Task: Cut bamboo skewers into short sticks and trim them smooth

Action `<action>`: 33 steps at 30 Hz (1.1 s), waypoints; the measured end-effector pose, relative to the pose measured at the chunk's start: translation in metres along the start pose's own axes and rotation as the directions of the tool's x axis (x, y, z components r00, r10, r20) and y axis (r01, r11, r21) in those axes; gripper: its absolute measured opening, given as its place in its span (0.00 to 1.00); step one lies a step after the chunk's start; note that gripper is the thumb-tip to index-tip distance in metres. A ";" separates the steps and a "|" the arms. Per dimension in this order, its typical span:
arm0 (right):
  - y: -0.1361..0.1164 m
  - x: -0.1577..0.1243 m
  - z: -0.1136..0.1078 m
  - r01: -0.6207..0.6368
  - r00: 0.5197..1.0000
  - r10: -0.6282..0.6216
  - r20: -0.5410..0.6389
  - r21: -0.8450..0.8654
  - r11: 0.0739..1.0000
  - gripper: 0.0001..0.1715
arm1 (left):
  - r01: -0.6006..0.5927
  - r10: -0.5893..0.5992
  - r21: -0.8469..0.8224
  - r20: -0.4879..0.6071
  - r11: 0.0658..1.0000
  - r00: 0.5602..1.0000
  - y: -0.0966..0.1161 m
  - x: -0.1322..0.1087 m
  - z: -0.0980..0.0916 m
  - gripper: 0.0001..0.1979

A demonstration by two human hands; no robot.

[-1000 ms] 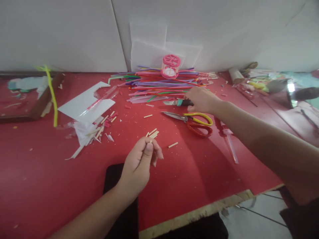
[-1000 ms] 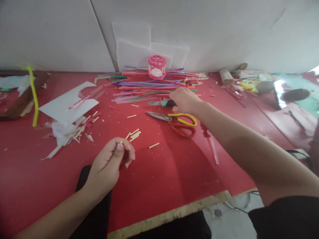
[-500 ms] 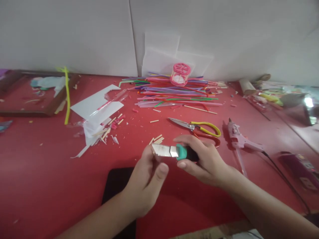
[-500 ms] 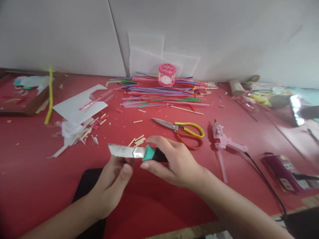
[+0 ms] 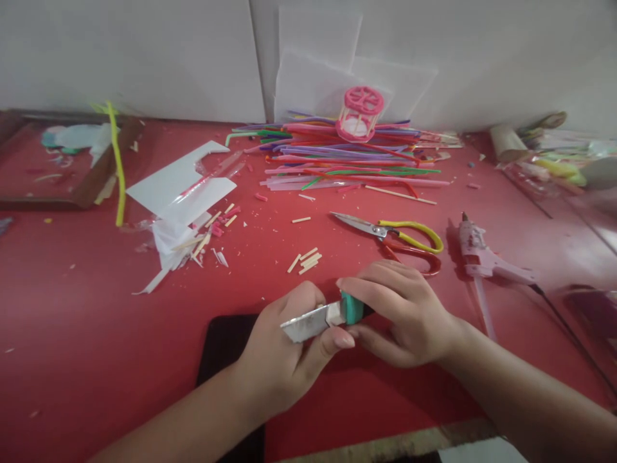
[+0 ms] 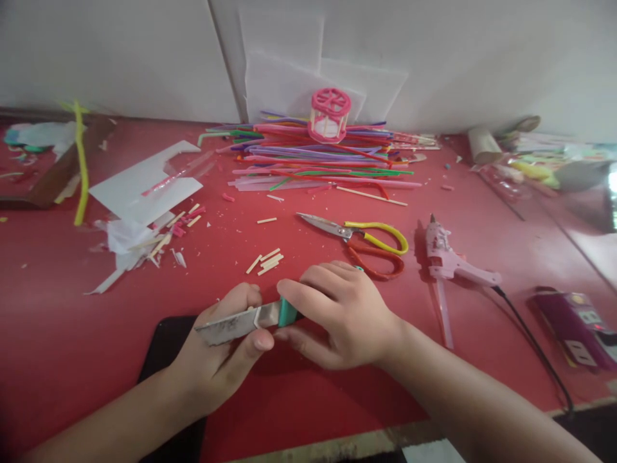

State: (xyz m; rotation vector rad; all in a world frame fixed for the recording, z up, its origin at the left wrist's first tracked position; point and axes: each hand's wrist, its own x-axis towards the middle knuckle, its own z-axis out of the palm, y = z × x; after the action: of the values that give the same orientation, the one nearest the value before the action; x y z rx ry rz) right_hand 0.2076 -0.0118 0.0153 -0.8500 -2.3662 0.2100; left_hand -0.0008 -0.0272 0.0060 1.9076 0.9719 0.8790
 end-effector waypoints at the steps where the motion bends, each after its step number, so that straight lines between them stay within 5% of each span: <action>1: 0.000 0.000 0.000 -0.005 1.000 0.005 0.002 -0.011 1.000 0.19 | 0.000 0.000 0.007 0.009 1.000 1.000 0.000 0.000 0.000 0.18; 23: -0.008 0.002 -0.003 0.013 1.000 -0.012 0.025 -0.037 0.999 0.18 | 0.092 -0.088 -0.071 0.061 0.993 0.994 0.003 0.004 -0.001 0.18; 30: -0.009 0.002 -0.001 -0.122 0.990 0.122 -0.072 0.012 0.992 0.12 | 0.006 0.004 -0.083 0.119 0.997 0.993 0.005 0.004 0.000 0.08; 33: -0.007 0.002 -0.002 -0.187 0.972 0.192 -0.134 0.052 0.981 0.11 | 0.038 -0.021 -0.125 0.133 0.991 0.991 0.005 0.001 0.001 0.11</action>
State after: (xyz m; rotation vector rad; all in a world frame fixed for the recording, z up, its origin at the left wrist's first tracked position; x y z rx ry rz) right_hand 0.2042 -0.0160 0.0197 -1.0389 -2.1461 0.2648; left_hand 0.0022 -0.0283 0.0098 1.8139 0.8438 0.7694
